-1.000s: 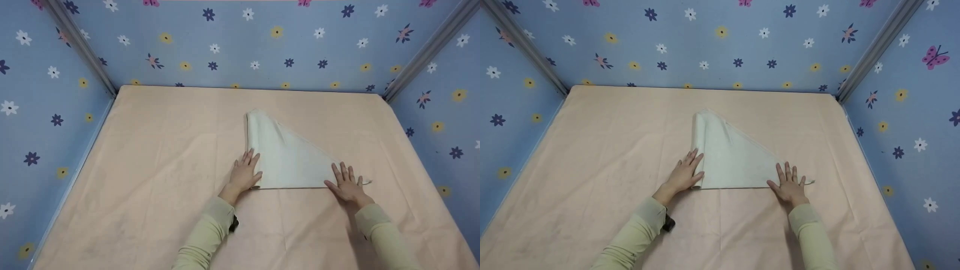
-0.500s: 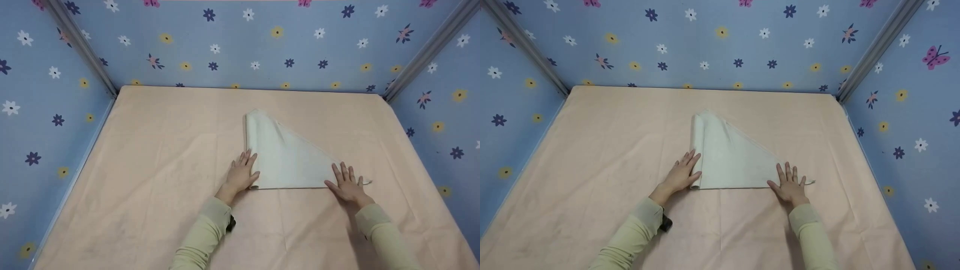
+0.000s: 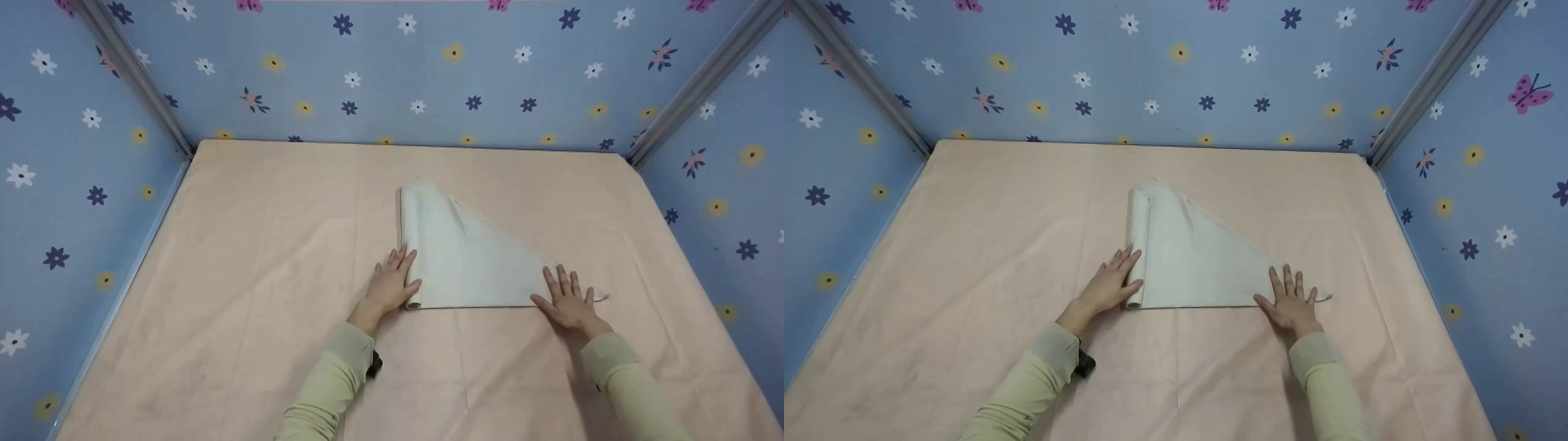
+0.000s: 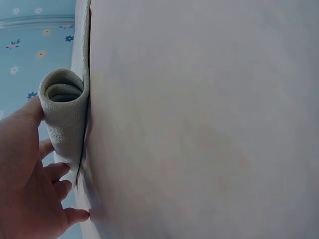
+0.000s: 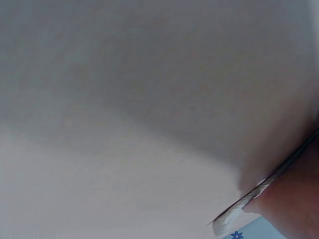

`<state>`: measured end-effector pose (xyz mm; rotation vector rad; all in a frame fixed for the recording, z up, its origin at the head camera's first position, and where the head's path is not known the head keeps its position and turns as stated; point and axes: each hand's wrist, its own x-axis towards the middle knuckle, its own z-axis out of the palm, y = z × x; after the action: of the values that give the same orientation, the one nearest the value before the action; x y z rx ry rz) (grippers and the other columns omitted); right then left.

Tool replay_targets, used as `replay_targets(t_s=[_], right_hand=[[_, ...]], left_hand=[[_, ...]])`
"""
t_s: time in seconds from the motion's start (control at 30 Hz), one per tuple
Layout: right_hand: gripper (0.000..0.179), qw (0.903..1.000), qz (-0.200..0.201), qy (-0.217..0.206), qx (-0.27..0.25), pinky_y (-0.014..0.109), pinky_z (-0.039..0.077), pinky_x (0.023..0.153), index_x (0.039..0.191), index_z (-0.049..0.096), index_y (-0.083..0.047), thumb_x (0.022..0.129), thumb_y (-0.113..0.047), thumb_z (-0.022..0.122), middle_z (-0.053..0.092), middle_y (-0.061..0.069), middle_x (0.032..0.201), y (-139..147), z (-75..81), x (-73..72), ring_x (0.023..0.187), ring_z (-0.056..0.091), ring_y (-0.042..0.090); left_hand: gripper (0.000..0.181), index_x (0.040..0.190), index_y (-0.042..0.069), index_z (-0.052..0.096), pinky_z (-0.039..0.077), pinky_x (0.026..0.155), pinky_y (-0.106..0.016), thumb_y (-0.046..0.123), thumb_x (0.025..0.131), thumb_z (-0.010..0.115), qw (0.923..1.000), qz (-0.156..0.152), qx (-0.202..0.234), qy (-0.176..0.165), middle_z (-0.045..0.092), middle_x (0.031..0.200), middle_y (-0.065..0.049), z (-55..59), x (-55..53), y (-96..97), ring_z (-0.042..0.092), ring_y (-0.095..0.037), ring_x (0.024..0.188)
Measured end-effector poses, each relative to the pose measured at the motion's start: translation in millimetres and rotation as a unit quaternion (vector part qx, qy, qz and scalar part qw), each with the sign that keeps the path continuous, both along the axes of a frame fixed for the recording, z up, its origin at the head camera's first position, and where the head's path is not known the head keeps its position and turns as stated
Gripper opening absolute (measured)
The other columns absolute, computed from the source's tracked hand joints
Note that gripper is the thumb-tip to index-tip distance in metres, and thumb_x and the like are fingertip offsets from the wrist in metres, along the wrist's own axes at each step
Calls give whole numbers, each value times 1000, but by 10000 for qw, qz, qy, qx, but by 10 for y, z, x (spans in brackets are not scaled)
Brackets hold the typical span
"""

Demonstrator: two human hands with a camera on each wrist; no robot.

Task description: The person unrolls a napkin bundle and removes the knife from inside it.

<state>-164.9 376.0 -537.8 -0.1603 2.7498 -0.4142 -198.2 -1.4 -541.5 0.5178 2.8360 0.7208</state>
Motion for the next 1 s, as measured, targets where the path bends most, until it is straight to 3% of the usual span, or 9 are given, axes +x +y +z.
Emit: replay_targets(t_s=[1.0], right_hand=[[77, 9999, -82, -59, 35, 65, -16, 89, 142, -5, -7, 90, -55, 27, -15, 25, 142, -20, 13, -5, 126, -18, 44]], left_hand=[[62, 142, 14, 20, 14, 101, -54, 42, 91, 42, 9999, 29, 86, -117, 18, 145, -13, 8, 1, -113, 11, -30, 133]])
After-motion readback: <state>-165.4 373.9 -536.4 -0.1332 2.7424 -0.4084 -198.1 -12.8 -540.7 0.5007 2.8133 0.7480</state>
